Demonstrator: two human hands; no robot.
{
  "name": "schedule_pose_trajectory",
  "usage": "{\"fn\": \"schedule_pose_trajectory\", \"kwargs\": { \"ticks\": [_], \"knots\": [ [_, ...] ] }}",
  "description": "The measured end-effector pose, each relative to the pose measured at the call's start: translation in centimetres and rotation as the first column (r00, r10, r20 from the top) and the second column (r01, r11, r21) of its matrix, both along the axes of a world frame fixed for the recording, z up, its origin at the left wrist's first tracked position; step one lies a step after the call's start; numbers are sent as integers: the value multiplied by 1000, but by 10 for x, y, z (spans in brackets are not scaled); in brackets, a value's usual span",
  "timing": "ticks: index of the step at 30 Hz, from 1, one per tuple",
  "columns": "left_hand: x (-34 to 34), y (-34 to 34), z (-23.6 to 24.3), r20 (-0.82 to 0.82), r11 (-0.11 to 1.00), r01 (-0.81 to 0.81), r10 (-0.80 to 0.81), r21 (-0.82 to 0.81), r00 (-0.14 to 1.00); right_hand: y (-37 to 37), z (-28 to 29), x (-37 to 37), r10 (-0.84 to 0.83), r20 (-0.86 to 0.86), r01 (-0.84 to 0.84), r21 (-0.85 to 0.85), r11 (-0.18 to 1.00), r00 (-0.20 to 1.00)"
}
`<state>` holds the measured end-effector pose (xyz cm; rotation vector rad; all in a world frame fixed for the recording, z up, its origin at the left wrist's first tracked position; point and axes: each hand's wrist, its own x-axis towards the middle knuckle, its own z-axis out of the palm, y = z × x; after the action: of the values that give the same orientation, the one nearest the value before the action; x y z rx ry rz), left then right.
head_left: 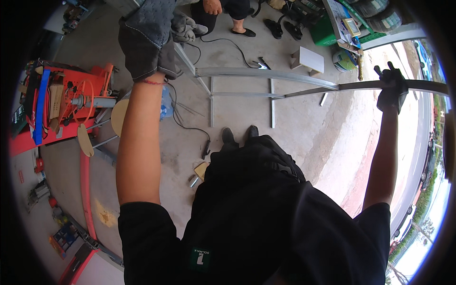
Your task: The person sits on the floor and welds a metal frame using a welding torch, creating bright sparks. After finishing the weld, the person stands up, lifts the frame, and positions it upright while another person assists in holding and aligning the structure.
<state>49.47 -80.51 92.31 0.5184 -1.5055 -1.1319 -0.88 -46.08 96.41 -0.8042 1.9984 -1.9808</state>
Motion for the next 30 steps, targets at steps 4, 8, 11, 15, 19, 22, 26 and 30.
{"fn": "schedule_pose_trajectory", "kwargs": {
  "ticks": [4,8,11,15,19,22,26,30],
  "knots": [
    [7,-22,-8,186,865,-208,322,-457,929,-4,0,5,-46,5,46,-30,998,999],
    [19,-57,-20,113,452,-249,635,-856,764,-7,-3,0,-22,-177,47,143,989,984],
    [15,-35,-1,282,736,-145,423,-661,861,-2,1,12,11,-437,135,300,944,899],
    [5,6,20,175,975,-190,208,-112,962,-10,-3,13,-33,-304,99,205,974,952],
    [9,-5,27,17,887,297,-324,353,946,-3,3,9,-14,-230,45,133,990,973],
    [30,-10,17,25,912,136,-157,387,987,-28,15,40,-140,-130,154,103,983,982],
    [43,-29,4,9,884,89,-104,459,995,-26,41,54,-158,115,149,86,985,981],
    [54,-40,5,13,870,48,-62,492,998,-19,31,34,-95,-38,100,171,980,995]
  ]
}}
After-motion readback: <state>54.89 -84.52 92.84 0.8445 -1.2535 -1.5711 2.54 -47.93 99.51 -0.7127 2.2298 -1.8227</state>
